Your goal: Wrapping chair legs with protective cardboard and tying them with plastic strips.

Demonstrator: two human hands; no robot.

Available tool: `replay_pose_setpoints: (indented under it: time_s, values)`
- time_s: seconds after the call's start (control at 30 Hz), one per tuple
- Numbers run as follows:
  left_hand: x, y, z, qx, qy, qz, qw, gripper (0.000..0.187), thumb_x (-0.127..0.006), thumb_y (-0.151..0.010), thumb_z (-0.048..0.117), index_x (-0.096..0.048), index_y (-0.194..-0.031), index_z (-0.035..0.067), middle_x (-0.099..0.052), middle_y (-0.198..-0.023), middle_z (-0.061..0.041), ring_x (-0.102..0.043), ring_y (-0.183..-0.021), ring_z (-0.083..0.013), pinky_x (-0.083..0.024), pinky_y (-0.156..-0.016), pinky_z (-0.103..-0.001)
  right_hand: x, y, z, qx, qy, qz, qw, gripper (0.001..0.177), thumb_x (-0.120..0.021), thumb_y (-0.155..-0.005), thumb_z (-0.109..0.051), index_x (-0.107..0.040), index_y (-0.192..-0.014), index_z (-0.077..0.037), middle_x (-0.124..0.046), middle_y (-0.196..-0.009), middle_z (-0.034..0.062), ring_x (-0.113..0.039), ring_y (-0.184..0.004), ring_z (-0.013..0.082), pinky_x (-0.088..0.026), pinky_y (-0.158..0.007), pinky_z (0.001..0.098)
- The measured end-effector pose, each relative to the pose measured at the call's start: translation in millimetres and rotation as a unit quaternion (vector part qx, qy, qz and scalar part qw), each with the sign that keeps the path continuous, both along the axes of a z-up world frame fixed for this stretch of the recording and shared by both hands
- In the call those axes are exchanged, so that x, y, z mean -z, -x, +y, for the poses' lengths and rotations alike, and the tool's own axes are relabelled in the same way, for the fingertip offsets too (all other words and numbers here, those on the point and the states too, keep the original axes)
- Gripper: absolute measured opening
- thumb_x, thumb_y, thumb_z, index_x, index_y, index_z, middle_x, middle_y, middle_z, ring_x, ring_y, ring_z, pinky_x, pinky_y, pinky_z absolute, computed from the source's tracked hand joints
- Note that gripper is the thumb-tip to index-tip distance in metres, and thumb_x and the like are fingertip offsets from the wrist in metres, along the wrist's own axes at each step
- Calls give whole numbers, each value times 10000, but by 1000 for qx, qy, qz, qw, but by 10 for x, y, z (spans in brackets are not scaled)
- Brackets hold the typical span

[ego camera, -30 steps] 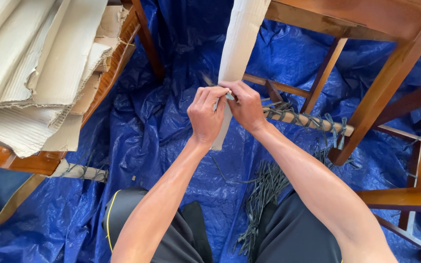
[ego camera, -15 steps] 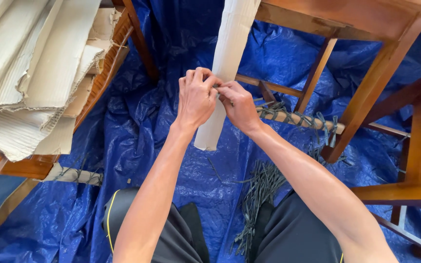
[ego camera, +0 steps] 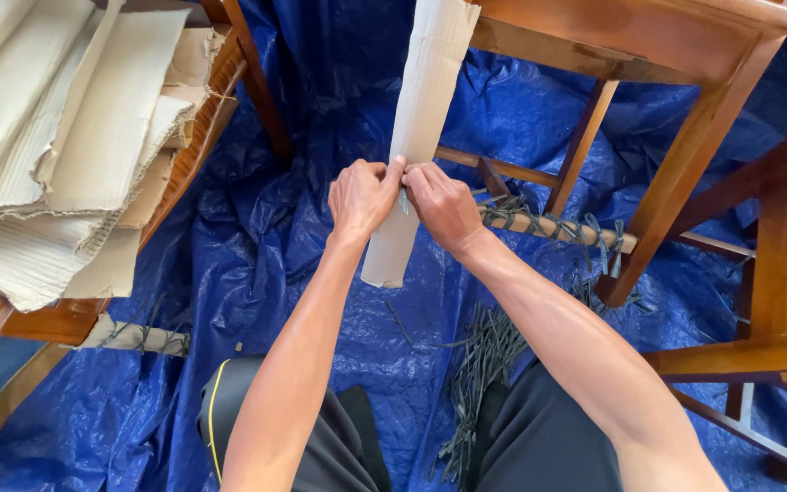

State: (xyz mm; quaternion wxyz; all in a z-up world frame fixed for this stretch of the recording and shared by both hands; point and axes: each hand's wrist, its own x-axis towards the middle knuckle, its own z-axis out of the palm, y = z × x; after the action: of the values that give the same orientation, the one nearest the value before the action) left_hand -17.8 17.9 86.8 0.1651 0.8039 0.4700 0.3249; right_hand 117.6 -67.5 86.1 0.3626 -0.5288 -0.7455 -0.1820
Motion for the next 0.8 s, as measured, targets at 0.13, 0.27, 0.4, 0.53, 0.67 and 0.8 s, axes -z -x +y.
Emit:
replay_pose_setpoints:
  time_s: [0.13, 0.27, 0.4, 0.53, 0.67, 0.8]
  values:
    - [56, 22, 11, 1, 266, -101, 959, 429, -664, -927, 500, -823, -943, 102, -760, -816, -113, -701, -764, -229, -532, -720, -372, -18, 7, -18, -17, -8, 17, 1000, 169, -719, -890, 28, -597, -999, -15, -680, -1007, 93, -706, -902, 270, -578, -718, 357]
    - [277, -13, 28, 68, 406, -371, 832, 291, -749, -915, 327, -811, -918, 44, -739, -800, -22, -642, -702, -86, -509, -636, -269, -149, 79, -99, -19, -30, 33, 999, 182, -741, -890, 33, -622, -1013, -30, -695, -1089, 79, -716, -942, 274, -587, -755, 365]
    - [567, -112, 119, 28, 384, -503, 774, 187, -758, -935, 221, -757, -974, 38, -710, -852, -7, -611, -742, -78, -511, -667, -258, -151, 68, -185, -11, -24, 45, 999, 187, -747, -896, 5, -634, -1040, -32, -688, -1143, 89, -713, -959, 295, -588, -769, 378]
    - [723, -192, 177, 40, 330, -538, 775, 150, -717, -987, 197, -694, -1031, 55, -680, -915, -10, -600, -831, -80, -500, -756, -254, -103, 19, -264, -7, -6, 50, 999, 153, -737, -930, 0, -632, -1038, -29, -677, -1117, 91, -708, -928, 300, -583, -751, 383]
    - [518, -225, 131, 17, 327, -569, 754, 116, -661, -1003, 187, -657, -1032, 76, -726, -977, -16, -636, -888, -87, -481, -791, -269, -91, -27, -305, 0, 20, 65, 998, 108, -707, -942, 11, -627, -1009, -21, -681, -1087, 94, -703, -884, 304, -573, -712, 384]
    - [640, -304, 204, 9, 295, -621, 726, 123, -667, -1001, 175, -678, -1032, 57, -747, -969, -23, -645, -872, -89, -528, -837, -253, -64, -40, -306, -1, 29, 82, 996, 74, -689, -949, 12, -630, -984, -16, -686, -1075, 92, -701, -860, 306, -572, -700, 383]
